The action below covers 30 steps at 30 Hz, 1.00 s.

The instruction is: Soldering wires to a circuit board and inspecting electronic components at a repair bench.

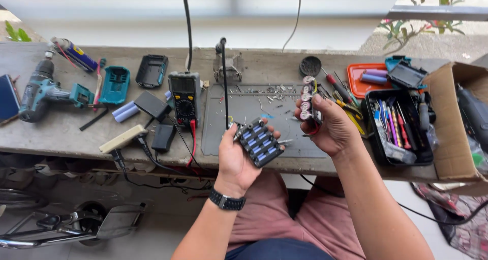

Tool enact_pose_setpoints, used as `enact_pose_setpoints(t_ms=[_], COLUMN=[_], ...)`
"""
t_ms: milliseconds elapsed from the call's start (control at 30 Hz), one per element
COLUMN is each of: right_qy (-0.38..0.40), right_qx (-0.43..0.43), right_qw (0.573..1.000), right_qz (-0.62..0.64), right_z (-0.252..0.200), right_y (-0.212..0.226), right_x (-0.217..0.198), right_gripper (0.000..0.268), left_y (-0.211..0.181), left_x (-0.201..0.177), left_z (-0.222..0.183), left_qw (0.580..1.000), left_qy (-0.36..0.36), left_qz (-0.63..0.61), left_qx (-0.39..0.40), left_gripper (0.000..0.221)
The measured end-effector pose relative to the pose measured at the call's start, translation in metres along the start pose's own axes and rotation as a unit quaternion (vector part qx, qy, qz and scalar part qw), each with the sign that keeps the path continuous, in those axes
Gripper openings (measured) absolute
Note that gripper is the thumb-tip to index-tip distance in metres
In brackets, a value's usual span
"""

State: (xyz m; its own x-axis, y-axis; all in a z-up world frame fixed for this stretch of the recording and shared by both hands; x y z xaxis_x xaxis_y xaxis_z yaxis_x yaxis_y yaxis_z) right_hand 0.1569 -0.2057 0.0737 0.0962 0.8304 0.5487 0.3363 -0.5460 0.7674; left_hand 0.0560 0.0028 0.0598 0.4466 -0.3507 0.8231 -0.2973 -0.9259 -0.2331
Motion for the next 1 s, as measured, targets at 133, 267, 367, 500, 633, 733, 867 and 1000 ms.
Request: enact_pose_setpoints(t_ms=[133,267,367,500,633,733,867,1000], right_qy=[-0.024,0.103,0.112,0.074,0.105,0.105,0.108,0.103], right_qx=[0.007,0.007,0.014,0.061,0.044,0.024,0.043,0.054], right_qw=[1.0,0.993,0.991,0.995,0.993,0.994,0.993,0.991], right_qz=[0.0,0.062,0.078,-0.001,0.039,0.033,0.021,0.065], right_z=[-0.015,-0.066,-0.085,-0.063,-0.083,-0.088,-0.083,-0.083], right_y=[-0.005,0.034,0.04,0.007,0.024,0.026,0.021,0.019], right_x=[-0.024,0.016,0.023,-0.024,-0.007,-0.008,-0.021,-0.022], right_gripper=[0.046,0.076,0.071,0.063,0.066,0.066,0.067,0.075], left_y=[0.006,-0.007,-0.014,-0.016,-0.021,-0.02,-0.018,-0.015], left_x=[0.013,0.041,0.033,0.019,0.027,0.02,0.023,0.034], left_z=[-0.001,-0.021,-0.019,-0.019,-0.039,-0.04,-0.043,-0.047], left_qw=[1.0,0.994,0.992,0.989,0.985,0.982,0.98,0.98], left_qy=[0.0,0.035,0.044,0.034,0.029,0.015,0.017,0.036], left_qz=[0.03,0.101,0.115,0.144,0.171,0.187,0.2,0.196], left_qx=[0.002,-0.002,-0.009,-0.013,-0.018,-0.021,-0.019,-0.023], left_gripper=[0.083,0.092,0.086,0.071,0.072,0.071,0.068,0.069])
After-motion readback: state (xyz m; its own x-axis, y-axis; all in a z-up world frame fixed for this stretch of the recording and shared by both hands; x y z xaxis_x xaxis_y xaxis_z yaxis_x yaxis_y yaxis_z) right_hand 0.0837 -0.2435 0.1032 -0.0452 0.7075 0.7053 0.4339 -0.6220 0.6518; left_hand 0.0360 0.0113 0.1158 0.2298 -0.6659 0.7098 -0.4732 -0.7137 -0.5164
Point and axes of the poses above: each hand's wrist, its own z-axis towards the middle knuckle, its own x-axis out of the palm, y = z × x, the point moved 6 cm from there along z, towards the middle knuckle, and after that the axes turned 9 degrees about -y, right-handed, at the moved point
